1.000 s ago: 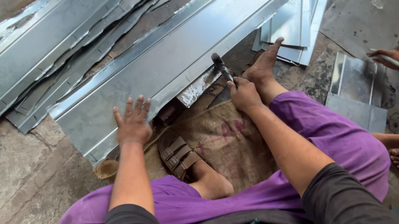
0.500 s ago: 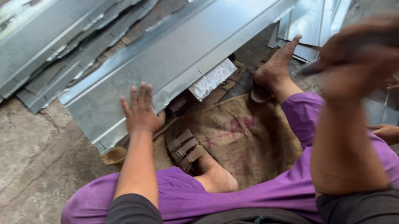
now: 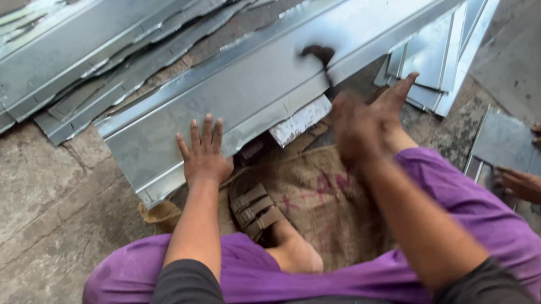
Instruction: The person sits on the floor and uses a hammer to strike a long metal sheet resting on a small block. They repeatedly hit the sheet to flatten or shape it, occasionally repositioning the sheet or the block. Another person is visible in the background working on similar metal sheets.
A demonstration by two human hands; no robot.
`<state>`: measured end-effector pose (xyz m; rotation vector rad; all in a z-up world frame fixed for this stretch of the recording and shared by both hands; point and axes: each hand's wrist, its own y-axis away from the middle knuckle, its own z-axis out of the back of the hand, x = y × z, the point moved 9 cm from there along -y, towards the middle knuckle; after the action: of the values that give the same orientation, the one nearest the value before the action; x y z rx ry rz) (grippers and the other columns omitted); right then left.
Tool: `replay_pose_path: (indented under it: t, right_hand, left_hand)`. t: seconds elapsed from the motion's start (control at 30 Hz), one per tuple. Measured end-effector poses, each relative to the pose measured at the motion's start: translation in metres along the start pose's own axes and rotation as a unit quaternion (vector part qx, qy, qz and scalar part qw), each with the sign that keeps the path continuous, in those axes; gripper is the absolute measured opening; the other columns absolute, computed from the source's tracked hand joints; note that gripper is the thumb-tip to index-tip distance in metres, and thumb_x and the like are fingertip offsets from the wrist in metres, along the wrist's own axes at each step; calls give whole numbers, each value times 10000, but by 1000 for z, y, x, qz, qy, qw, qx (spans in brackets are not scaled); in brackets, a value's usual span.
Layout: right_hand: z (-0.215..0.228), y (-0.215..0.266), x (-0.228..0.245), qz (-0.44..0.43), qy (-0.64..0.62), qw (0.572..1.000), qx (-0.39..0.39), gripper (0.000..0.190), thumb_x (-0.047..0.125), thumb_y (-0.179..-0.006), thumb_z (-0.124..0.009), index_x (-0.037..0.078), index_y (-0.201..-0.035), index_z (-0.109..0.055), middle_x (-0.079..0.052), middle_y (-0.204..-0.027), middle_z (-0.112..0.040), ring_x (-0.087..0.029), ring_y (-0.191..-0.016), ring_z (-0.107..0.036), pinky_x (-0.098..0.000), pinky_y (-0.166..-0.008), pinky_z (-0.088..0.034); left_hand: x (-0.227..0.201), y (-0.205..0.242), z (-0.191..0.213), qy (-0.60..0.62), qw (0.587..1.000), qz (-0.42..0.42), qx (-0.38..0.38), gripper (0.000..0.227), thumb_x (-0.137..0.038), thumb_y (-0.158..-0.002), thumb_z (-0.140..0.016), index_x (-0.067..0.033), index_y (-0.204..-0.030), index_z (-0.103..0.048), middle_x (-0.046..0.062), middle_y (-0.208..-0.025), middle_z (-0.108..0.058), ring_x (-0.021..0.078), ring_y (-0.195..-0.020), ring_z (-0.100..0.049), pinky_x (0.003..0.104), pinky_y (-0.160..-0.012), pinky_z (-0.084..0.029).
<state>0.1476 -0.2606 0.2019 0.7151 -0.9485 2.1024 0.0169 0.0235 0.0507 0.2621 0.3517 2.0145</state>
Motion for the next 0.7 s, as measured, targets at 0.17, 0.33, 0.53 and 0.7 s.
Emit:
replay_pose_path:
  t: [0.17,0.33,0.53,0.7]
  right_hand:
    - [140,-38,64,150,-363,914,-106,517,565,-1082,-386,95,-1127,-595,-116,-820,-576,-162,-515,-430,-280,-400,-392]
    - [112,11,32,175,-192,942,-213,554,618,-1078,-342,114,-1165,-555,-5,-700,-497,-107,-530,-392,-238,-447,-403]
    - [-60,65,-67,-91,101,987,89,402,525,-1133,-415,156,-1009,-514,13,-699,-453,-106,-572,-387,-231,-497,-398]
    - [52,-2,-29,-16,-247,964,-93,396,448,-1180,-476,190,-879,-479,27,-698,-417,-105,-606,-383,-224,-539,-394]
  left_hand:
    - [-3,7,3,14,1000,6,28,957,-608,-933,-516,-354,-1638,80,-91,-1722,141,208,-1584,115,535,-1245,127]
    - [-1,4,4,7,1000,6,20,948,-621,-936,-511,-353,-1636,70,-88,-1723,134,221,-1584,112,552,-1245,119]
    - [-3,6,3,1,1000,4,-7,965,-605,-930,-536,-349,-1645,59,-60,-1731,123,259,-1585,112,590,-1229,109]
    - [-4,10,-1,11,1000,13,3,964,-617,-934,-524,-361,-1646,73,-64,-1736,138,256,-1593,123,592,-1236,120]
